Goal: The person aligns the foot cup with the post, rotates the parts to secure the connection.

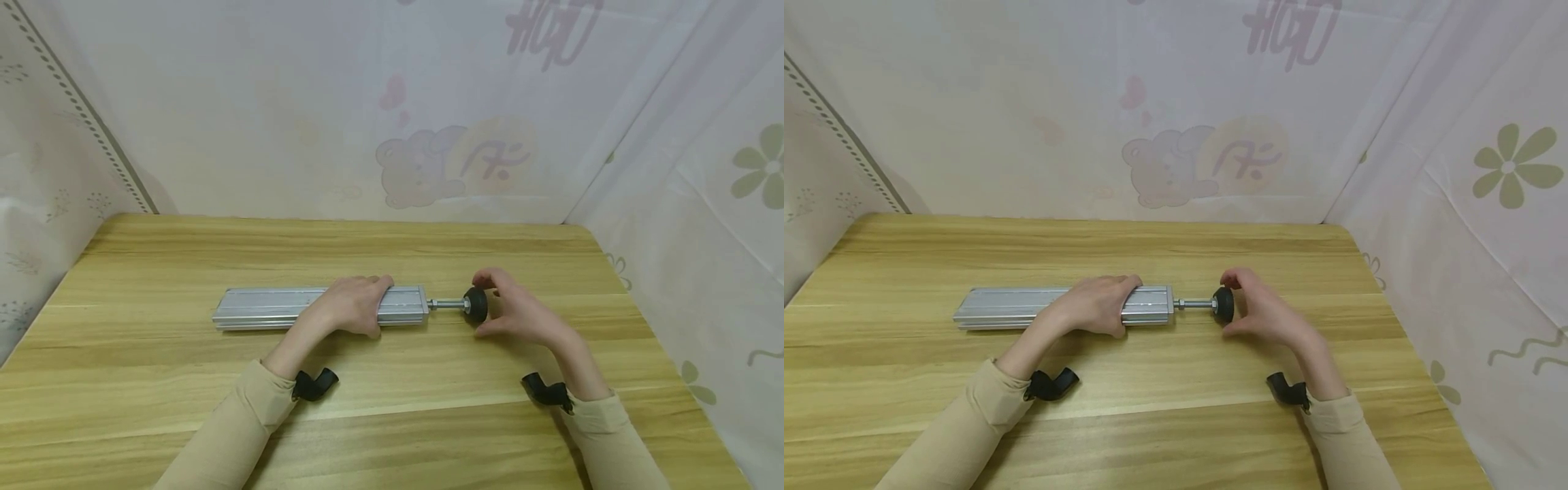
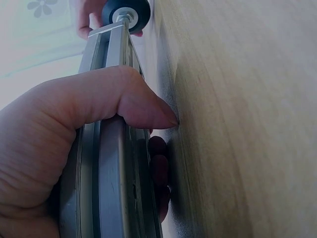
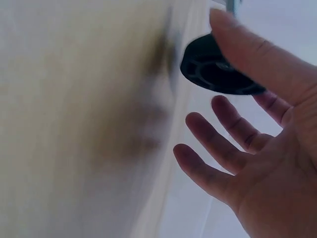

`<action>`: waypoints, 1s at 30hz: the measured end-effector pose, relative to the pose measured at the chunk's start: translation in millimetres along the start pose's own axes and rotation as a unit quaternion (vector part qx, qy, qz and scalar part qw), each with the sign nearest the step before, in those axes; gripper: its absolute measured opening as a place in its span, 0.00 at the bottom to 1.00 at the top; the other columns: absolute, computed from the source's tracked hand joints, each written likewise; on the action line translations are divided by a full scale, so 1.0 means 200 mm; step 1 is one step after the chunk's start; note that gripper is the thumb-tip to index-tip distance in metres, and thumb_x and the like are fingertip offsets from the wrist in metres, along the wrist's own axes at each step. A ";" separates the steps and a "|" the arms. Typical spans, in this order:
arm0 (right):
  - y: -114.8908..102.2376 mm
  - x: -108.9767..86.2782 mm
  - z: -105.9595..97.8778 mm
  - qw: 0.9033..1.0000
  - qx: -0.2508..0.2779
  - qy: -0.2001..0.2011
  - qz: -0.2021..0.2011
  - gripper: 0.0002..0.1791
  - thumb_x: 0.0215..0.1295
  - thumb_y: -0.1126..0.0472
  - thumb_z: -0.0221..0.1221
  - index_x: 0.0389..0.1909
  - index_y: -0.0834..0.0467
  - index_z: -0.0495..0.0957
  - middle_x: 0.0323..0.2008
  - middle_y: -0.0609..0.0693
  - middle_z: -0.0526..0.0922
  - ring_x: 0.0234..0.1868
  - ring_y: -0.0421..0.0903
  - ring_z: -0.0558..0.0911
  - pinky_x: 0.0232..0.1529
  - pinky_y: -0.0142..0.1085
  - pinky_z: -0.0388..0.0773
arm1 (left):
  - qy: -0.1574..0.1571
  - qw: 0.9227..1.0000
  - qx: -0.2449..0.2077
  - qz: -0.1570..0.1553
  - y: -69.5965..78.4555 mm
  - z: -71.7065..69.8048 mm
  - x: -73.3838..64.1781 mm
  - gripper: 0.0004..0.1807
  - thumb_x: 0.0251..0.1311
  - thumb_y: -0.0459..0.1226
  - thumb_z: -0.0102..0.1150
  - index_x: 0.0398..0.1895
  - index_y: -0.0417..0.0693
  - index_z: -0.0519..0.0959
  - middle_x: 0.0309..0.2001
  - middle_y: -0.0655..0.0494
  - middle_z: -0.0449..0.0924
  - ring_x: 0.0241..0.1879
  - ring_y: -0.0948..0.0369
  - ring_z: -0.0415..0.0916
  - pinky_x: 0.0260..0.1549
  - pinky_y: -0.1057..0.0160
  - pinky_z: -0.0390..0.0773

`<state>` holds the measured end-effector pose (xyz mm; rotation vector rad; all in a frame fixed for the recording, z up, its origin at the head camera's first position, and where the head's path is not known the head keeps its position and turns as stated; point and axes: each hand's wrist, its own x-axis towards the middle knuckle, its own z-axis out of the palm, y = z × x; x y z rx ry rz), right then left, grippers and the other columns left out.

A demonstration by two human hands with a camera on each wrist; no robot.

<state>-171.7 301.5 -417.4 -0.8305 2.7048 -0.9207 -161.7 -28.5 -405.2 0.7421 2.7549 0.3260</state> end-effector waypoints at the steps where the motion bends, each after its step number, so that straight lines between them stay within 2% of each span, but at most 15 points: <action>1: 0.00 0.00 0.01 1.000 -0.004 0.003 -0.005 0.45 0.45 0.61 0.81 0.63 0.60 0.66 0.60 0.59 0.75 0.66 0.62 0.76 0.69 0.59 0.71 | 0.001 1.000 0.000 0.001 0.00 0.00 0.00 0.41 0.42 0.40 0.76 0.64 0.47 0.70 0.51 0.52 0.83 0.47 0.54 0.80 0.50 0.51 0.80; 5: -0.01 0.01 0.03 1.000 -0.014 0.008 -0.001 0.42 0.46 0.65 0.80 0.60 0.61 0.66 0.59 0.58 0.74 0.64 0.62 0.77 0.67 0.58 0.73 | 0.002 1.000 0.001 0.002 0.00 0.00 0.00 0.41 0.41 0.40 0.76 0.64 0.47 0.70 0.50 0.52 0.83 0.46 0.55 0.80 0.49 0.51 0.80; 9: 0.00 0.00 0.02 1.000 -0.015 0.009 0.013 0.41 0.49 0.63 0.79 0.61 0.59 0.66 0.59 0.57 0.76 0.64 0.62 0.77 0.67 0.59 0.73 | 0.001 1.000 0.002 0.001 0.00 0.00 0.00 0.41 0.41 0.40 0.76 0.64 0.47 0.70 0.50 0.52 0.83 0.46 0.55 0.80 0.48 0.52 0.80; 15: 0.00 -0.02 -0.01 1.000 -0.007 -0.014 0.016 0.35 0.64 0.57 0.70 0.69 0.58 0.67 0.63 0.58 0.78 0.65 0.60 0.78 0.64 0.58 0.74 | 0.001 1.000 0.003 -0.001 0.00 0.00 0.00 0.41 0.41 0.40 0.75 0.64 0.47 0.70 0.51 0.52 0.83 0.47 0.55 0.80 0.49 0.52 0.80; 20: 0.01 -0.03 -0.02 0.999 -0.009 -0.041 0.014 0.36 0.73 0.53 0.60 0.77 0.59 0.61 0.71 0.64 0.72 0.70 0.64 0.74 0.66 0.61 0.72 | 0.003 1.000 0.002 0.000 0.00 0.00 0.00 0.40 0.41 0.40 0.75 0.63 0.47 0.70 0.51 0.52 0.83 0.47 0.54 0.80 0.50 0.51 0.80; 25: 0.01 -0.04 -0.03 0.998 -0.007 -0.055 0.023 0.38 0.76 0.50 0.56 0.80 0.58 0.56 0.76 0.65 0.65 0.75 0.66 0.68 0.70 0.63 0.67 | 0.003 1.000 0.000 -0.002 0.00 0.00 0.00 0.40 0.41 0.40 0.75 0.62 0.47 0.71 0.51 0.52 0.83 0.46 0.54 0.80 0.49 0.51 0.80; 30: 0.00 -0.04 -0.03 0.998 -0.004 -0.058 0.025 0.42 0.72 0.49 0.62 0.81 0.54 0.55 0.76 0.59 0.67 0.73 0.62 0.71 0.69 0.62 0.69 | 0.002 1.000 0.002 -0.003 0.00 0.00 0.00 0.39 0.41 0.40 0.75 0.61 0.48 0.71 0.49 0.53 0.83 0.45 0.55 0.79 0.47 0.51 0.79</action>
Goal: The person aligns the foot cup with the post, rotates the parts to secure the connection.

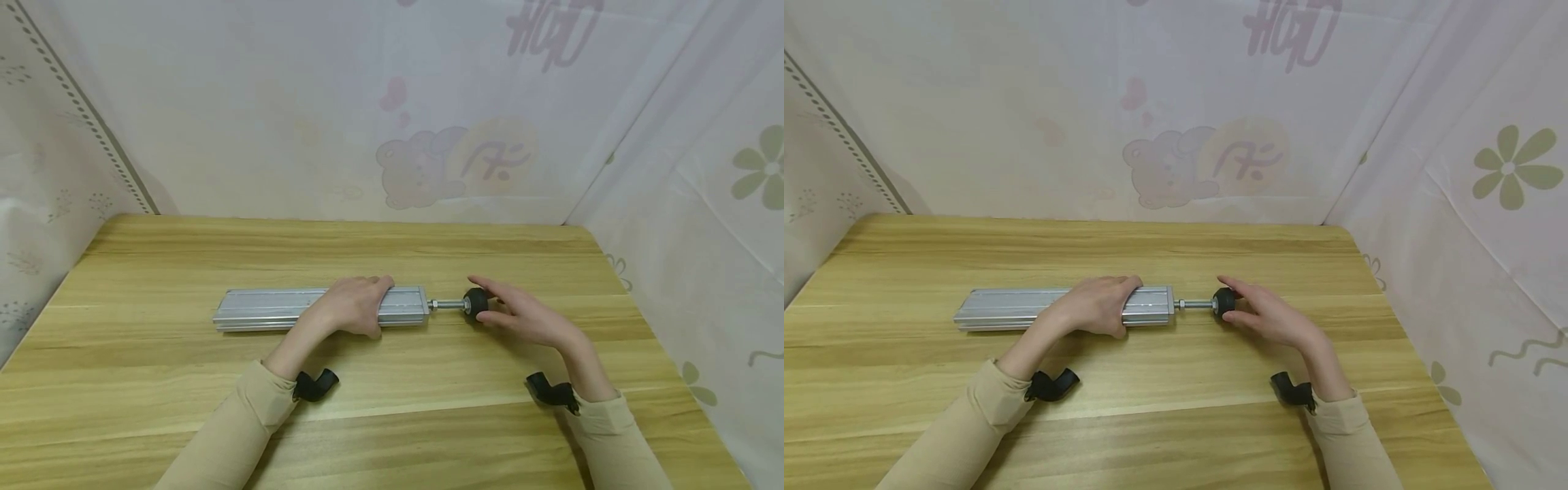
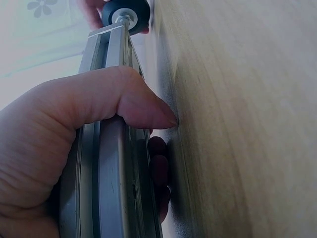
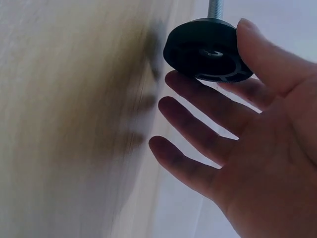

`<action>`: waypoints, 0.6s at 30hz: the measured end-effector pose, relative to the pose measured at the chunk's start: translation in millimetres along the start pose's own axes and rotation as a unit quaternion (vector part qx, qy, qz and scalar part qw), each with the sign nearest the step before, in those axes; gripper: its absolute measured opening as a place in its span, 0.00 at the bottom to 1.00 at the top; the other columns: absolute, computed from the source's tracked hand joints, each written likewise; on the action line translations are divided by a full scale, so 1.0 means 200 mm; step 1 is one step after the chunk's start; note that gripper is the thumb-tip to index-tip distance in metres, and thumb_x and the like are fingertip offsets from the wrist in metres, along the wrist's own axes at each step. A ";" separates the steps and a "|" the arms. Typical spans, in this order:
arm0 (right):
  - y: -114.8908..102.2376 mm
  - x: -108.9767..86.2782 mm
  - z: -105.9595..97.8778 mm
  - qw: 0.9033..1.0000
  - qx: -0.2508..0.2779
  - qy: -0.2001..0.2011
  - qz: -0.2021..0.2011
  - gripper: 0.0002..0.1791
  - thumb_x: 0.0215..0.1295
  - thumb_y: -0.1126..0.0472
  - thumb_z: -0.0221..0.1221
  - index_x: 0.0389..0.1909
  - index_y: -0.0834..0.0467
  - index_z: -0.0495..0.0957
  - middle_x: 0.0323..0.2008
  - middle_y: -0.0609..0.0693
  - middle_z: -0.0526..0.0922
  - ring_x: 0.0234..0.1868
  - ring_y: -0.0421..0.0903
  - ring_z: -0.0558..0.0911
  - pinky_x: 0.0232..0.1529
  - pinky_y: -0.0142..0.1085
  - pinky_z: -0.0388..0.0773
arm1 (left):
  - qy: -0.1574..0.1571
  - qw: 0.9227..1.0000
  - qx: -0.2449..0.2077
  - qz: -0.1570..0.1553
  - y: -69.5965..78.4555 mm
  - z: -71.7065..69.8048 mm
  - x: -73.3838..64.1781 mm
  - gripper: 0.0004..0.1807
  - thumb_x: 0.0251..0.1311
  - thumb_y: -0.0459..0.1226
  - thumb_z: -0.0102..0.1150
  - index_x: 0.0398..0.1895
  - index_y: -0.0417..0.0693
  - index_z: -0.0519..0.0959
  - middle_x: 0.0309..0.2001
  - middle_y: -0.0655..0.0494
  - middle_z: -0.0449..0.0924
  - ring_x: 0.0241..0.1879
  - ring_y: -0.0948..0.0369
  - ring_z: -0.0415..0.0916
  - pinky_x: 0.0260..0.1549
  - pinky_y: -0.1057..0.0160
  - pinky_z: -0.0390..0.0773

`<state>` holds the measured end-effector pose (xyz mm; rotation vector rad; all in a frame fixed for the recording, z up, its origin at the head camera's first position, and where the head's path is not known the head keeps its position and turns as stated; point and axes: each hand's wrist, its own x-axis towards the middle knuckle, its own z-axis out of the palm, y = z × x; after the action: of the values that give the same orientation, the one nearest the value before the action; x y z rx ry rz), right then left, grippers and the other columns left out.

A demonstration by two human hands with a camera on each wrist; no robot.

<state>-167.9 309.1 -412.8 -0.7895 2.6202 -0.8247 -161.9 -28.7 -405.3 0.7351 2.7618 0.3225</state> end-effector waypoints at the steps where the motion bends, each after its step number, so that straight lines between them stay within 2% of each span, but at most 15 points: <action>1: 0.00 0.00 0.00 1.000 0.007 0.003 0.000 0.44 0.69 0.50 0.65 0.80 0.53 0.56 0.75 0.58 0.68 0.73 0.61 0.72 0.69 0.63 0.68 | 0.000 1.000 0.001 0.000 0.00 0.00 0.00 0.39 0.41 0.40 0.75 0.61 0.48 0.71 0.49 0.53 0.83 0.45 0.55 0.79 0.47 0.51 0.79; 5: -0.01 0.01 0.01 0.999 0.021 0.030 -0.011 0.48 0.56 0.57 0.76 0.74 0.57 0.61 0.69 0.58 0.73 0.71 0.60 0.72 0.70 0.63 0.67 | 0.003 1.000 0.002 0.002 0.00 0.00 0.00 0.39 0.41 0.40 0.75 0.61 0.48 0.71 0.49 0.53 0.83 0.44 0.55 0.80 0.46 0.51 0.80; 8: -0.01 0.03 0.02 0.998 0.009 0.055 -0.022 0.46 0.48 0.62 0.79 0.67 0.60 0.65 0.65 0.59 0.75 0.68 0.60 0.74 0.71 0.60 0.68 | 0.003 1.000 0.000 0.003 0.00 0.00 0.00 0.39 0.41 0.40 0.75 0.61 0.48 0.71 0.49 0.53 0.83 0.45 0.55 0.80 0.46 0.51 0.80; 12: -0.01 0.04 0.03 0.997 -0.009 0.071 -0.021 0.42 0.46 0.65 0.79 0.62 0.60 0.68 0.60 0.56 0.76 0.66 0.59 0.75 0.70 0.59 0.69 | 0.002 1.000 -0.004 0.002 0.00 0.00 0.00 0.39 0.41 0.40 0.75 0.62 0.48 0.71 0.49 0.53 0.83 0.45 0.55 0.80 0.46 0.51 0.80; 18: -0.01 0.04 0.03 0.997 -0.009 0.074 -0.018 0.38 0.48 0.65 0.79 0.60 0.60 0.70 0.58 0.56 0.78 0.64 0.57 0.77 0.70 0.58 0.70 | 0.002 1.000 -0.004 0.001 0.00 0.00 0.00 0.39 0.41 0.40 0.75 0.61 0.49 0.71 0.49 0.53 0.83 0.44 0.55 0.79 0.46 0.52 0.79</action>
<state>-171.3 299.7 -417.2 -0.8110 2.7542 -0.9028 -162.2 -28.8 -406.0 0.7375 2.7622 0.3353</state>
